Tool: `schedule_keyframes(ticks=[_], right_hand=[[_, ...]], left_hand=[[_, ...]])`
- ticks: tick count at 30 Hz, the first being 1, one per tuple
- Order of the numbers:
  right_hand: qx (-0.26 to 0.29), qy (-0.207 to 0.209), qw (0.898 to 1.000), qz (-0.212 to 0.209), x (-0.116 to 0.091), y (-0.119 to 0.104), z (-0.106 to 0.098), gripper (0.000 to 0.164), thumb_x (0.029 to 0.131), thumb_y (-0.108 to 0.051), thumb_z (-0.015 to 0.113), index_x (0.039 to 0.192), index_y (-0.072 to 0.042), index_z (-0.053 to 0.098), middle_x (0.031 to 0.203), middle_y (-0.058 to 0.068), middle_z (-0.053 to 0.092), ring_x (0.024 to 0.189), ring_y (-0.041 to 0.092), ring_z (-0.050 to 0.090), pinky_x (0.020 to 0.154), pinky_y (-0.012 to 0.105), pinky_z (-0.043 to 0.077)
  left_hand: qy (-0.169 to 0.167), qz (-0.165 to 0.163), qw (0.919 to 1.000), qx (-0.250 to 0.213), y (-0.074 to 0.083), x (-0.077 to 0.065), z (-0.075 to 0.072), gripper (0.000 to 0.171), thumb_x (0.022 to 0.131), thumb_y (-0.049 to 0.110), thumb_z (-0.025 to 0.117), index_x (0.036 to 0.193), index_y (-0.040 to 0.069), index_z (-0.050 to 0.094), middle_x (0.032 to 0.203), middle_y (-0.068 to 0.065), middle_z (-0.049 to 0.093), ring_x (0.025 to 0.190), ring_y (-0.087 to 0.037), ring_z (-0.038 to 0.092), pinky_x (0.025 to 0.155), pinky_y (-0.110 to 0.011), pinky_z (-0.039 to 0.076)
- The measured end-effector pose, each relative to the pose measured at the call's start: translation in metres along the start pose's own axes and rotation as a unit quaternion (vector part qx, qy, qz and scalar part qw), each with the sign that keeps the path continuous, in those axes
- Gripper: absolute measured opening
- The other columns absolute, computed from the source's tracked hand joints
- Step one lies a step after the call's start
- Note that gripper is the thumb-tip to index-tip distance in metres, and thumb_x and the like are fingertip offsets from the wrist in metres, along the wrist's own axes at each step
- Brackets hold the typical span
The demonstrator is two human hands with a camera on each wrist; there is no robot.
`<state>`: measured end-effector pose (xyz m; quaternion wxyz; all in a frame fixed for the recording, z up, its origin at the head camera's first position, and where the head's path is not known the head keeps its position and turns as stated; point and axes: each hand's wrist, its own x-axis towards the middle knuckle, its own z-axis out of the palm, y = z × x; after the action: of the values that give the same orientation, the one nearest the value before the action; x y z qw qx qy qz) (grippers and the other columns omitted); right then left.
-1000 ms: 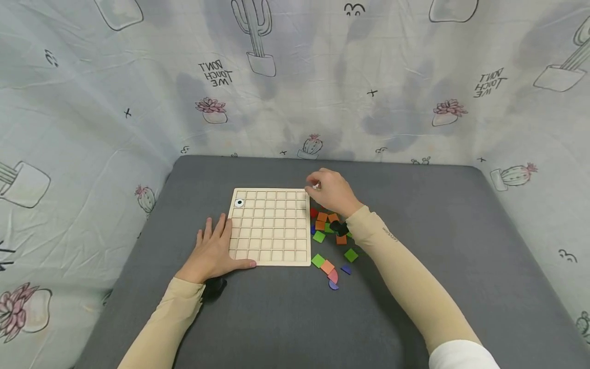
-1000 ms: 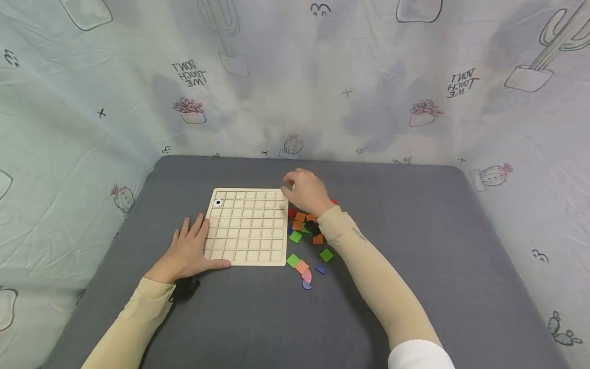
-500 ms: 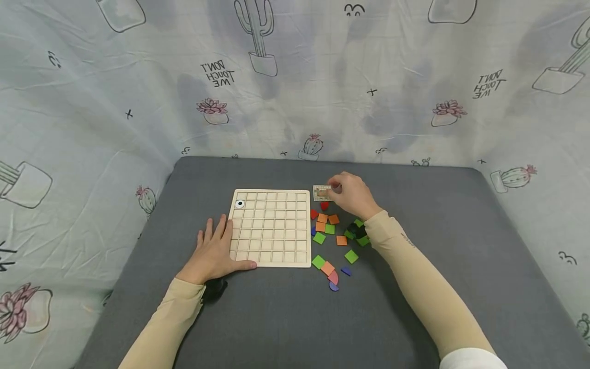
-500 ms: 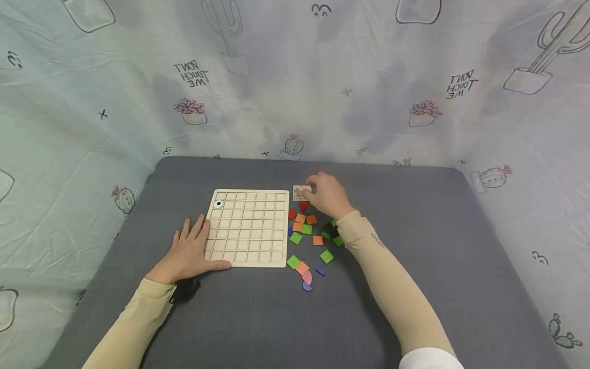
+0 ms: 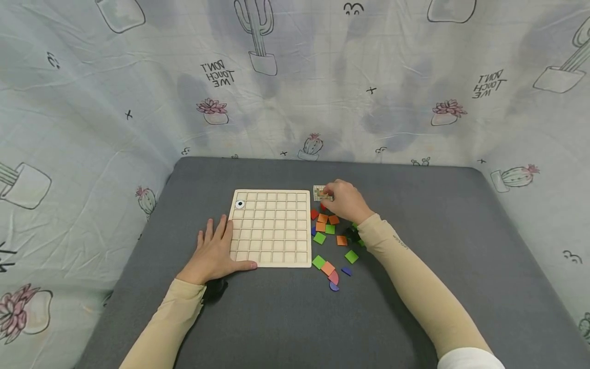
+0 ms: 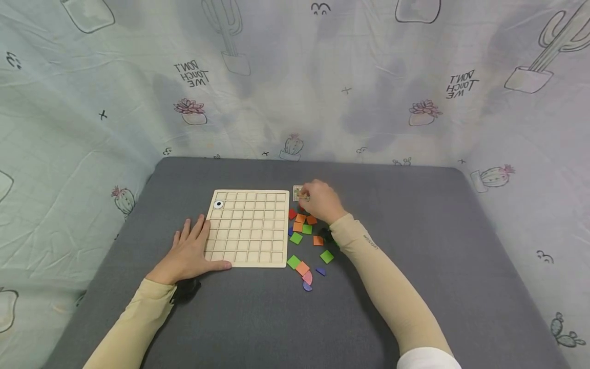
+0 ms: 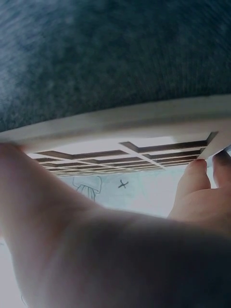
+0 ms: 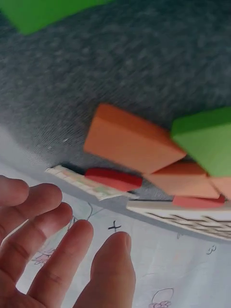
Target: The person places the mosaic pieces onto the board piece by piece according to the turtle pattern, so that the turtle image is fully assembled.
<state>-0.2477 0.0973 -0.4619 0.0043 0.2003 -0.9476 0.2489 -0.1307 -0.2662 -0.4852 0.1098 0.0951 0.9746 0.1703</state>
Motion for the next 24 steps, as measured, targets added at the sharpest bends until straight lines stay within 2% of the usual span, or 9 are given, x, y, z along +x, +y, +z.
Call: schedule_keyframes(ticks=[5,10,15,24], right_hand=[[-0.01,-0.033,0.999,0.012,0.0011,-0.0032,0.0021,0.023,0.098,-0.019,0.074,0.115,-0.005,0.078,0.11,0.016,0.069,0.098,0.031,0.067,0.083,0.046,0.058],[-0.018,-0.063,0.998,0.024,0.0029,-0.0042,0.005,0.024,0.097,-0.02,0.075,0.115,-0.005,0.077,0.111,0.016,0.067,0.095,0.03,0.065,0.083,0.045,0.057],[-0.02,-0.07,0.997,0.024,0.0035,-0.0046,0.0064,0.021,0.096,-0.019,0.076,0.112,-0.005,0.077,0.109,0.015,0.066,0.091,0.028,0.063,0.08,0.043,0.056],[-0.011,-0.078,0.997,0.008,0.0032,-0.0035,0.0066,0.006,0.094,-0.01,0.075,0.099,-0.007,0.077,0.109,0.016,0.066,0.087,0.026,0.06,0.074,0.038,0.053]], left_hand=[[-0.002,-0.003,1.0,-0.007,0.0011,-0.0004,-0.0022,0.14,0.073,0.08,0.077,0.165,-0.005,0.014,0.172,-0.029,0.004,0.156,-0.058,-0.002,0.118,-0.079,0.006],[-0.005,-0.007,0.9999,-0.007,0.0015,-0.0001,-0.0026,0.14,0.073,0.08,0.077,0.165,-0.004,0.013,0.173,-0.028,0.005,0.156,-0.058,-0.002,0.118,-0.079,0.007],[-0.004,-0.008,0.9999,-0.008,0.0018,0.0006,-0.0026,0.14,0.072,0.08,0.077,0.165,-0.005,0.014,0.172,-0.029,0.005,0.156,-0.059,-0.002,0.118,-0.079,0.007],[-0.001,-0.004,1.0,-0.006,0.0005,0.0008,-0.0023,0.142,0.072,0.081,0.076,0.164,-0.006,0.014,0.172,-0.029,0.005,0.156,-0.059,-0.002,0.118,-0.079,0.005]])
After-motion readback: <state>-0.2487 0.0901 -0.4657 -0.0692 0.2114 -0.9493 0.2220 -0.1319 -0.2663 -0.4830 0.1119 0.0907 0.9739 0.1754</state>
